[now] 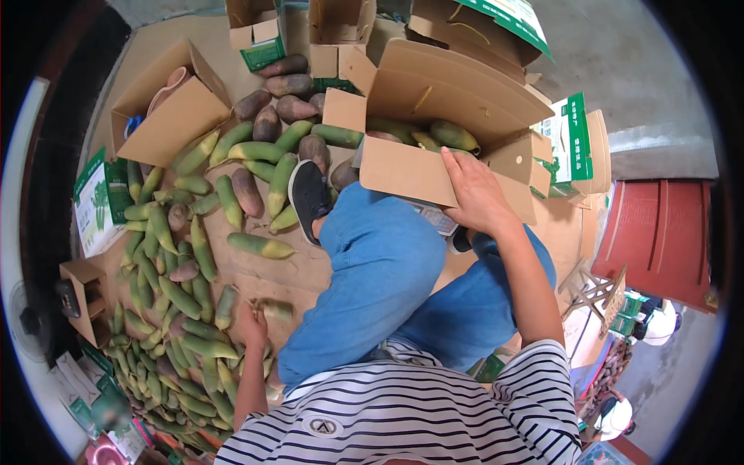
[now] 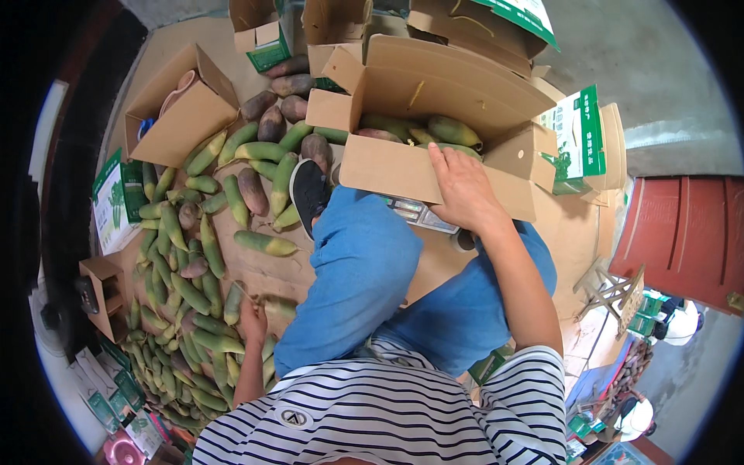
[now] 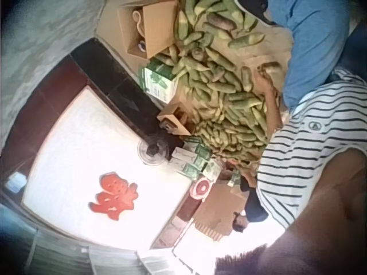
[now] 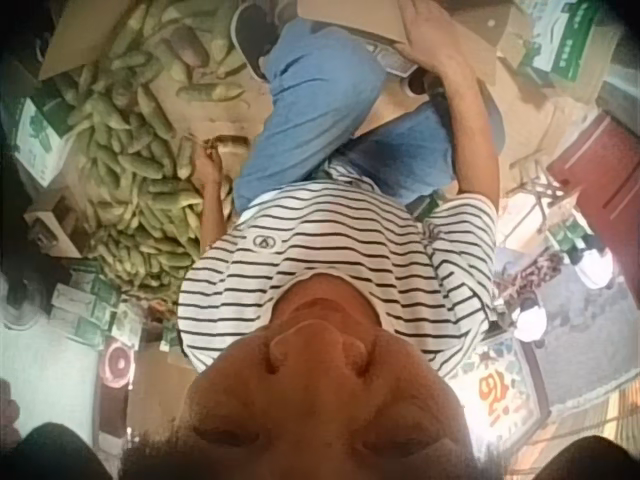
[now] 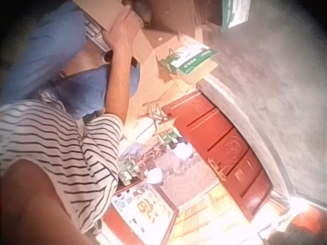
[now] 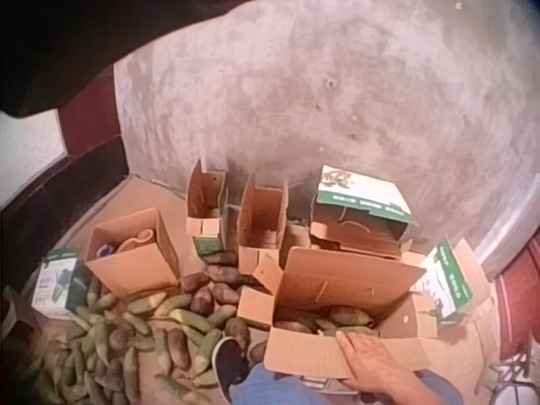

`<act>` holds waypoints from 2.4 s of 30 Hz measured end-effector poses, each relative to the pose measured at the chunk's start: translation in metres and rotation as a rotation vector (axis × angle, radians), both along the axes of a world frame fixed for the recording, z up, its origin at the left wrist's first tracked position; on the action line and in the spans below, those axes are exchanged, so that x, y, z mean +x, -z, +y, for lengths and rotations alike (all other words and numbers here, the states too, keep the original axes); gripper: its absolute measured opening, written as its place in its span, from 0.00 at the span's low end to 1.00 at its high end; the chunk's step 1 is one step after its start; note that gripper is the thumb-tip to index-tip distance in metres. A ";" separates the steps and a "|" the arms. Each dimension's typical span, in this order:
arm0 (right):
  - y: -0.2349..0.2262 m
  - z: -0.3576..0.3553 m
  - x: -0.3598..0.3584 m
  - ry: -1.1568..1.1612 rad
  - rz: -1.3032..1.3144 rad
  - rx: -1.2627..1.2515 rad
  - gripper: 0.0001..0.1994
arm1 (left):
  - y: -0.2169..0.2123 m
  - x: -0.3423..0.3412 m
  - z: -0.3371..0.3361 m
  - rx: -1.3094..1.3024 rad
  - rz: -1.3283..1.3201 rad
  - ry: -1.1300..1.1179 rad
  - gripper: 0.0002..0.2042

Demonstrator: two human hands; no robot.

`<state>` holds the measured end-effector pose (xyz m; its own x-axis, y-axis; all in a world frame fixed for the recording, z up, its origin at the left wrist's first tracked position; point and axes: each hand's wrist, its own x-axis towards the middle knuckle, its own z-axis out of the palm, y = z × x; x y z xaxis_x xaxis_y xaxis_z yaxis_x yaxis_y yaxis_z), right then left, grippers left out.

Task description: The recorder is sorting radishes from a large pile on the floor into cardboard boxes and weighing them on a digital scale.

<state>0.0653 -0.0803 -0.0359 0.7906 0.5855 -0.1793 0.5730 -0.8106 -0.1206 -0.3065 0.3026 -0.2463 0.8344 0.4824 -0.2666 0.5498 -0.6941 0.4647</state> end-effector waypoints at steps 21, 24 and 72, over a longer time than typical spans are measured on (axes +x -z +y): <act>0.005 -0.001 -0.001 -0.044 -0.029 -0.064 0.47 | -0.280 0.379 -0.156 0.295 -1.421 0.496 0.12; -0.001 0.005 0.001 0.001 0.057 -0.055 0.47 | -0.252 0.396 -0.193 0.283 -0.939 0.769 0.15; 0.003 0.009 0.000 -0.054 0.007 -0.037 0.42 | 0.084 -0.132 0.005 0.122 0.896 0.144 0.21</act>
